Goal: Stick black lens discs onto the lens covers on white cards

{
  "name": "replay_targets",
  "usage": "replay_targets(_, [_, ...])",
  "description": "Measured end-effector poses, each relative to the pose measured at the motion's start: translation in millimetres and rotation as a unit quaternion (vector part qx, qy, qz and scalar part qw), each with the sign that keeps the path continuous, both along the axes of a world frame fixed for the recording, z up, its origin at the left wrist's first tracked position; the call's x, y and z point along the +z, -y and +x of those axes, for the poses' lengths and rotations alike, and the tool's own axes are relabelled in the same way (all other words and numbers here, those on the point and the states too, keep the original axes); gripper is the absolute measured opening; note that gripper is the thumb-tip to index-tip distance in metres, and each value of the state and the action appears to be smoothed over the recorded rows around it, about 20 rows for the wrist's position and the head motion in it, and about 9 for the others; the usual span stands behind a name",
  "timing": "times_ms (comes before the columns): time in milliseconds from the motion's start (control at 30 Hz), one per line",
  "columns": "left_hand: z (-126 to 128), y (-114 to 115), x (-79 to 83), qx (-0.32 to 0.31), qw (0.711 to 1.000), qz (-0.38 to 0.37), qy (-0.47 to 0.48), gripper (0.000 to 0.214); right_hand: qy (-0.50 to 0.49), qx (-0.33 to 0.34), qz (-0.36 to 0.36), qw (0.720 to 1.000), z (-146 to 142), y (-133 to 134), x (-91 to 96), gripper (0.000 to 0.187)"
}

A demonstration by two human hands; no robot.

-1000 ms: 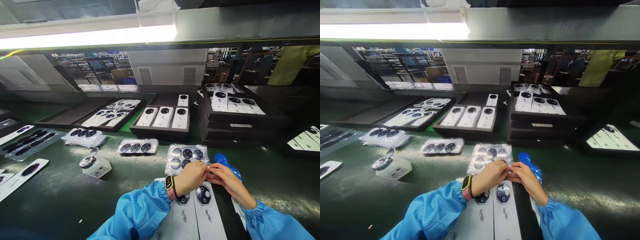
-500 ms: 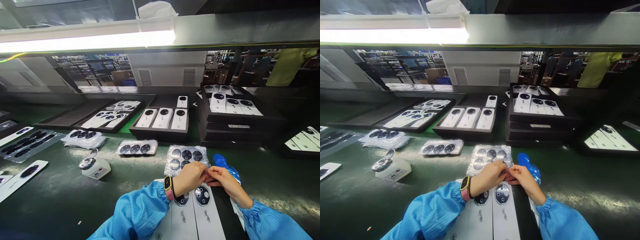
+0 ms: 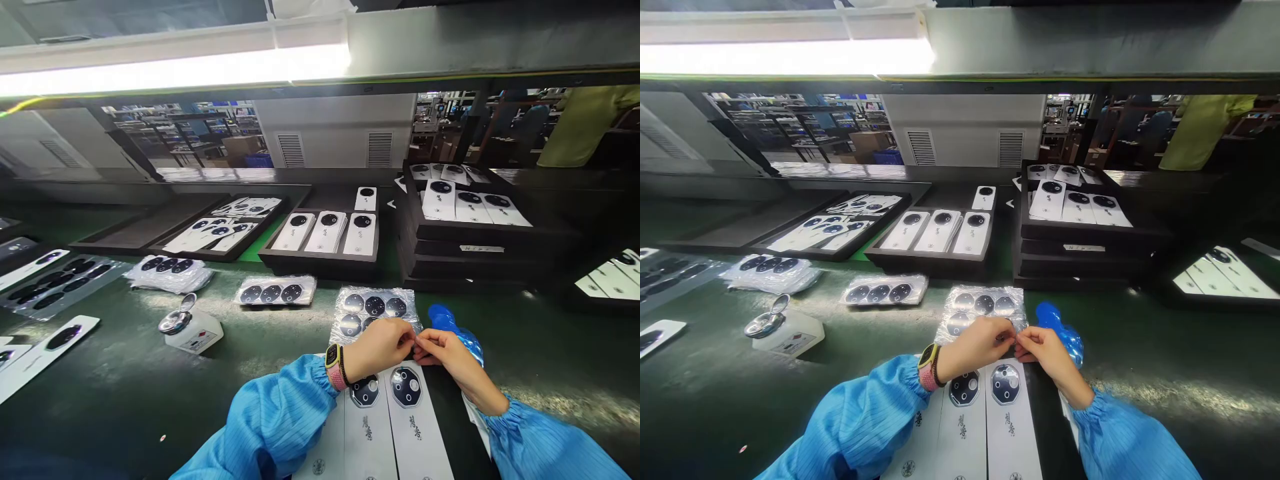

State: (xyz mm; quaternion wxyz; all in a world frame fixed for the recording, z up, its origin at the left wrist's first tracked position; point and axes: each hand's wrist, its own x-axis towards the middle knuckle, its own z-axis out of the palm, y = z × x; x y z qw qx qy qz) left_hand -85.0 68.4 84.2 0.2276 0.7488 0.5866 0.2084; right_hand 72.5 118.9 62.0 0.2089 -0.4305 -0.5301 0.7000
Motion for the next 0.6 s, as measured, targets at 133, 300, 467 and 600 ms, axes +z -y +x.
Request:
replay_targets(133, [2.3, 1.5, -1.0, 0.003, 0.999, -0.011, 0.040, 0.003, 0.001, -0.003, 0.010, 1.000, -2.0, 1.1, 2.9, 0.049])
replay_targets(300, [0.2, -1.4, -8.0, 0.014, 0.997, -0.040, 0.072, 0.006, 0.001, -0.012, 0.033, 0.999, -6.3, 1.8, 6.3, 0.052])
replay_targets(467, [-6.0, -8.4, -13.6, 0.023, 0.992, -0.069, 0.103, 0.007, 0.002, -0.029, 0.065, 0.998, -5.2, 1.1, 3.6, 0.049])
replay_targets(600, [-9.4, -13.1, -16.0, 0.022, 0.989, -0.084, 0.117, 0.009, 0.005, -0.029, 0.094, 0.995, -5.3, 0.8, -0.6, 0.045])
